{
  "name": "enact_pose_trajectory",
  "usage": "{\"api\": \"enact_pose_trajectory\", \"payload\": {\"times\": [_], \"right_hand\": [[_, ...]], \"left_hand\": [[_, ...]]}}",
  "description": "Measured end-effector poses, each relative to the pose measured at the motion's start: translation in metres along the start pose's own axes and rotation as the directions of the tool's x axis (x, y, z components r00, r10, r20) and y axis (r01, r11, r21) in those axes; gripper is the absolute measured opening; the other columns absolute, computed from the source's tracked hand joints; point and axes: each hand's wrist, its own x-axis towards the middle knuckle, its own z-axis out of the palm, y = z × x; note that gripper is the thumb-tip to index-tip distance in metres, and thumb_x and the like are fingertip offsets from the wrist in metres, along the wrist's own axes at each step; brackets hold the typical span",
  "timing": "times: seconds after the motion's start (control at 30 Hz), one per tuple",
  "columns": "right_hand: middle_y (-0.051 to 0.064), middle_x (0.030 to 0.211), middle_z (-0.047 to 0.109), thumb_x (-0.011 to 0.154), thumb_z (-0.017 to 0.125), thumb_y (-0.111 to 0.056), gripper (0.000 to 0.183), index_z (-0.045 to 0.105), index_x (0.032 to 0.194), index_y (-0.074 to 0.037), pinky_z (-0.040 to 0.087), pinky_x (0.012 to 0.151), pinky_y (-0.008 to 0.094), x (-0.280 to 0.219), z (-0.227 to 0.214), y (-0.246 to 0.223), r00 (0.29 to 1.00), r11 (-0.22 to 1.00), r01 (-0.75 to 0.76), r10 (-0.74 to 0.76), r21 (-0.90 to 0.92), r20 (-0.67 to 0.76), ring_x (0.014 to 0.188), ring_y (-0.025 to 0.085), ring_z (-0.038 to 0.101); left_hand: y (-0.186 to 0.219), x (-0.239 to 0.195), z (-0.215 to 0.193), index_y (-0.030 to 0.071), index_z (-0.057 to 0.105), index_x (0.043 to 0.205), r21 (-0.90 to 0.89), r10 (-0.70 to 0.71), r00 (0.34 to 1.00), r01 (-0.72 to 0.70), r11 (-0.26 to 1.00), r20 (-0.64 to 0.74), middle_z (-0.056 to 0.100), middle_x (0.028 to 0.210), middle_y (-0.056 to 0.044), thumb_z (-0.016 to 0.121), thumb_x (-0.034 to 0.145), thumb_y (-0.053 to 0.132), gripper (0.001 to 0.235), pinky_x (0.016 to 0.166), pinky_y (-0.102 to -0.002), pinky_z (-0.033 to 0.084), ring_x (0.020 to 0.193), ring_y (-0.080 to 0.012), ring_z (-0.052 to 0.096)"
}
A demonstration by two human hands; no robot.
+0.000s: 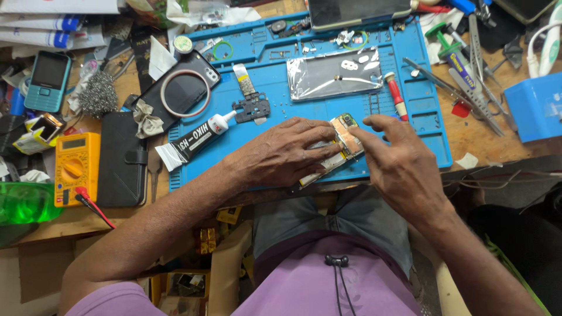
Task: The person applies adhesive to a small component and places it inside a disassembled mobile phone. They then use tweezers to adjust internal parts and connect a ribbon cable to the motherboard.
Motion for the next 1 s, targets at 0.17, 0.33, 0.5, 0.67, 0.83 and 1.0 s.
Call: {"api": "enact_pose_trajectory", "payload": {"times": [0.17, 0.33, 0.5, 0.67, 0.83, 1.0], "right_hand": [[0.013, 0.134, 0.059, 0.083, 0.065, 0.001, 0.045, 0.071, 0.125, -0.013, 0.049, 0.099, 0.047, 0.006, 0.004, 0.001, 0.993, 0.981, 0.111, -0.116, -0.160, -0.022, 0.121, 0.035, 0.060], [0.017, 0.136, 0.060, 0.085, 0.061, 0.006, 0.052, 0.067, 0.135, -0.009, 0.049, 0.103, 0.046, 0.000, 0.001, 0.008, 0.995, 0.995, 0.039, -0.030, 0.094, -0.093, 0.120, 0.036, 0.061], [0.014, 0.129, 0.066, 0.102, 0.063, -0.004, 0.036, 0.064, 0.138, -0.005, 0.053, 0.099, 0.039, -0.018, 0.006, 0.011, 0.953, 0.935, -0.166, 0.234, 0.314, -0.194, 0.115, 0.029, 0.068], [0.013, 0.126, 0.067, 0.104, 0.063, -0.013, 0.044, 0.055, 0.144, 0.002, 0.057, 0.095, 0.035, -0.011, 0.013, 0.019, 0.901, 0.622, -0.231, 0.427, 0.748, -0.077, 0.113, 0.020, 0.068], [0.008, 0.111, 0.074, 0.093, 0.069, -0.012, 0.049, 0.057, 0.137, 0.005, 0.059, 0.080, 0.032, 0.022, 0.019, 0.028, 0.869, 0.060, -0.324, 0.412, 0.944, 0.272, 0.095, 0.014, 0.070], [0.010, 0.105, 0.075, 0.089, 0.075, -0.012, 0.044, 0.063, 0.127, 0.006, 0.060, 0.077, 0.030, 0.054, 0.003, 0.043, 0.925, 0.130, -0.336, 0.231, 0.933, 0.301, 0.088, 0.014, 0.072]], "left_hand": [[0.008, 0.002, -0.012, 0.013, 0.060, 0.136, 0.057, 0.018, 0.996, -0.012, 0.998, -0.093, 0.058, 0.137, -0.013, 0.076, 0.089, 0.031, 0.052, 0.110, -0.046, 0.046, 0.135, -0.0322, 0.054], [0.035, -0.001, -0.018, -0.008, 0.045, 0.140, -0.060, -0.287, 0.947, 0.281, 0.958, -0.141, 0.055, 0.123, -0.027, 0.087, 0.073, 0.049, 0.098, 0.091, -0.049, 0.047, 0.105, -0.0396, 0.054], [0.050, -0.001, -0.008, -0.009, 0.041, 0.145, -0.069, -0.432, 0.898, 0.427, 0.902, -0.087, 0.058, 0.117, -0.023, 0.084, 0.076, 0.033, 0.092, 0.093, -0.047, 0.048, 0.104, -0.0370, 0.055], [0.051, 0.006, -0.010, -0.007, 0.039, 0.145, -0.118, -0.403, 0.865, 0.386, 0.915, -0.297, 0.058, 0.122, -0.023, 0.086, 0.071, 0.025, 0.093, 0.098, -0.048, 0.047, 0.109, -0.0383, 0.055], [0.056, 0.018, -0.016, -0.006, 0.039, 0.146, -0.070, -0.359, 0.824, 0.367, 0.928, -0.437, 0.057, 0.125, -0.024, 0.087, 0.070, 0.026, 0.096, 0.098, -0.049, 0.046, 0.110, -0.0385, 0.055], [0.016, 0.032, -0.038, -0.001, 0.050, 0.144, -0.391, -0.488, 0.763, 0.332, 0.859, -0.425, 0.065, 0.117, -0.015, 0.080, 0.091, 0.034, 0.070, 0.087, -0.039, 0.056, 0.102, -0.0239, 0.065]]}}
